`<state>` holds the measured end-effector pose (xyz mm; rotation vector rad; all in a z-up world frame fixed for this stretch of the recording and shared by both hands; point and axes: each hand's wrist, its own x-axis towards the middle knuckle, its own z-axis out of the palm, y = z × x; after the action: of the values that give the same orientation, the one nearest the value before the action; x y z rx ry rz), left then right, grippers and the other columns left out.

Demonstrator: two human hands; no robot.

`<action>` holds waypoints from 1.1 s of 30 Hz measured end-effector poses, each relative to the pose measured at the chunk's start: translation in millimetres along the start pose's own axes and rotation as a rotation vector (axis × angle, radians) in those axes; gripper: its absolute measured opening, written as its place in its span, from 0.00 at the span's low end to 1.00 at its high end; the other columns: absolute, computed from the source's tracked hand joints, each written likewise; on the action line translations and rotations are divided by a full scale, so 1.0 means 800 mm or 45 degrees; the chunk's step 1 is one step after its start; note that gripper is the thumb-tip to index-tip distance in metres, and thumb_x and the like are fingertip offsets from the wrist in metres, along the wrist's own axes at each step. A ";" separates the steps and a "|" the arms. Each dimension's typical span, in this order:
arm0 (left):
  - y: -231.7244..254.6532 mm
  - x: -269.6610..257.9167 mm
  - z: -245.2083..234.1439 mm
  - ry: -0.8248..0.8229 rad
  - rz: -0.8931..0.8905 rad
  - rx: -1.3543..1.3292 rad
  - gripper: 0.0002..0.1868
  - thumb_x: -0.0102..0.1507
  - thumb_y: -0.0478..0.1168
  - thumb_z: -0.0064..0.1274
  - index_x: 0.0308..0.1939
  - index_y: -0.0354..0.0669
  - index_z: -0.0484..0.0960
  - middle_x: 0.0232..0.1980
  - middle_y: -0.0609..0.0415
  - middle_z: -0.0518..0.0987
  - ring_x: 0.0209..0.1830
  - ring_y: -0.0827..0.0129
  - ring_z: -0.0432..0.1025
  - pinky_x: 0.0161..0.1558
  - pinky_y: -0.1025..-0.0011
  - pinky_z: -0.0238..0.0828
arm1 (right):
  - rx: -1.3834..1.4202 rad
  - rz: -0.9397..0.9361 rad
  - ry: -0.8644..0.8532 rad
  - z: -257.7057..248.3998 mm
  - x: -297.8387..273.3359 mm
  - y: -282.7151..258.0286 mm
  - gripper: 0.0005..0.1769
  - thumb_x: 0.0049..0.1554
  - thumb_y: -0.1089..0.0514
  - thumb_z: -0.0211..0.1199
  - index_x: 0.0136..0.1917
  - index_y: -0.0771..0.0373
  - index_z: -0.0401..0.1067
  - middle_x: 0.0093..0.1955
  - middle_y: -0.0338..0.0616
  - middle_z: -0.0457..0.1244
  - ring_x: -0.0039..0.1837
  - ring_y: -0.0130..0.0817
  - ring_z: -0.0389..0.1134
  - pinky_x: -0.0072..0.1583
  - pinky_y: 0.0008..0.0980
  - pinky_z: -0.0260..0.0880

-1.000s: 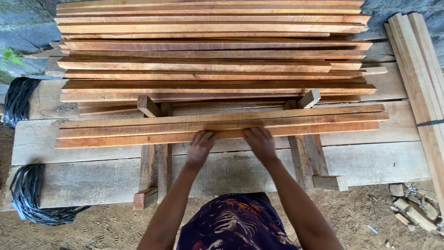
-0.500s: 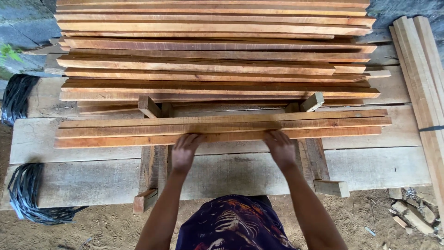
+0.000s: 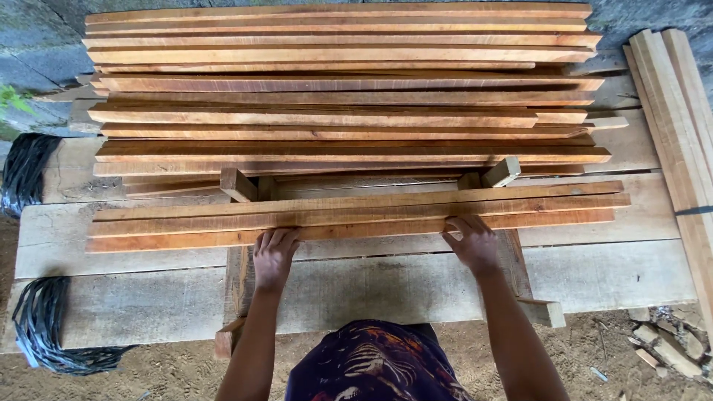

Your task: Sorting and stacking long wooden planks on a workbench.

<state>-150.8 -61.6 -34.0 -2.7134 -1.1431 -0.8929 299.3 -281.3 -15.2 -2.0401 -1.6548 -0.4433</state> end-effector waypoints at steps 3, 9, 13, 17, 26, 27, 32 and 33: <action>0.010 0.037 -0.044 -0.054 0.018 -0.229 0.13 0.53 0.46 0.68 0.42 0.59 0.87 0.39 0.60 0.79 0.44 0.62 0.76 0.51 0.61 0.73 | 0.186 -0.019 0.057 -0.019 0.034 -0.021 0.20 0.44 0.38 0.81 0.37 0.51 0.79 0.33 0.37 0.66 0.39 0.38 0.71 0.43 0.35 0.72; 0.033 0.076 0.005 0.063 0.212 -0.341 0.06 0.55 0.39 0.65 0.34 0.57 0.86 0.37 0.60 0.80 0.45 0.64 0.76 0.50 0.64 0.73 | 0.231 -0.199 0.062 -0.025 0.105 -0.068 0.34 0.42 0.34 0.79 0.54 0.55 0.75 0.50 0.44 0.64 0.57 0.47 0.68 0.60 0.45 0.68; 0.041 0.131 0.020 0.080 0.242 -0.234 0.09 0.55 0.43 0.63 0.39 0.49 0.85 0.44 0.56 0.81 0.51 0.62 0.75 0.55 0.63 0.70 | 0.258 -0.089 -0.359 -0.019 0.148 -0.082 0.45 0.44 0.30 0.73 0.65 0.59 0.69 0.54 0.56 0.66 0.62 0.59 0.69 0.67 0.58 0.63; 0.022 0.139 0.060 -0.424 -0.110 -0.149 0.15 0.67 0.54 0.45 0.45 0.52 0.82 0.46 0.55 0.81 0.54 0.59 0.77 0.58 0.57 0.69 | 0.113 0.302 -0.920 0.007 0.163 -0.072 0.35 0.55 0.21 0.58 0.56 0.51 0.77 0.53 0.45 0.72 0.58 0.47 0.74 0.63 0.48 0.70; 0.021 0.135 0.084 -0.420 -0.186 -0.052 0.23 0.68 0.57 0.38 0.26 0.53 0.80 0.28 0.56 0.81 0.34 0.59 0.81 0.45 0.60 0.75 | 0.073 0.486 -0.923 0.028 0.155 -0.055 0.38 0.60 0.18 0.45 0.45 0.48 0.78 0.43 0.40 0.72 0.53 0.45 0.75 0.57 0.48 0.72; 0.019 0.136 0.085 -0.483 -0.207 -0.047 0.25 0.69 0.57 0.36 0.28 0.53 0.82 0.29 0.56 0.82 0.35 0.58 0.81 0.45 0.59 0.75 | 0.075 0.516 -0.973 0.026 0.158 -0.058 0.38 0.61 0.19 0.44 0.46 0.49 0.78 0.44 0.42 0.72 0.55 0.47 0.75 0.58 0.50 0.72; 0.025 0.146 0.072 -0.564 -0.275 -0.037 0.25 0.70 0.57 0.34 0.29 0.54 0.82 0.29 0.59 0.82 0.34 0.61 0.81 0.45 0.61 0.76 | -0.050 0.520 -0.973 0.046 0.157 -0.051 0.36 0.61 0.19 0.42 0.43 0.46 0.78 0.41 0.40 0.71 0.53 0.47 0.75 0.58 0.48 0.71; 0.025 0.150 0.069 -0.589 -0.308 -0.053 0.25 0.70 0.58 0.34 0.27 0.55 0.80 0.29 0.60 0.81 0.34 0.62 0.81 0.44 0.61 0.77 | -0.055 0.541 -0.964 0.049 0.159 -0.050 0.37 0.60 0.19 0.42 0.41 0.46 0.77 0.38 0.38 0.71 0.51 0.46 0.76 0.56 0.47 0.71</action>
<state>-43.8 15.6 -12.8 -2.9489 -1.5704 -0.3038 286.5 -148.8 25.6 -2.6935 -1.4904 0.5060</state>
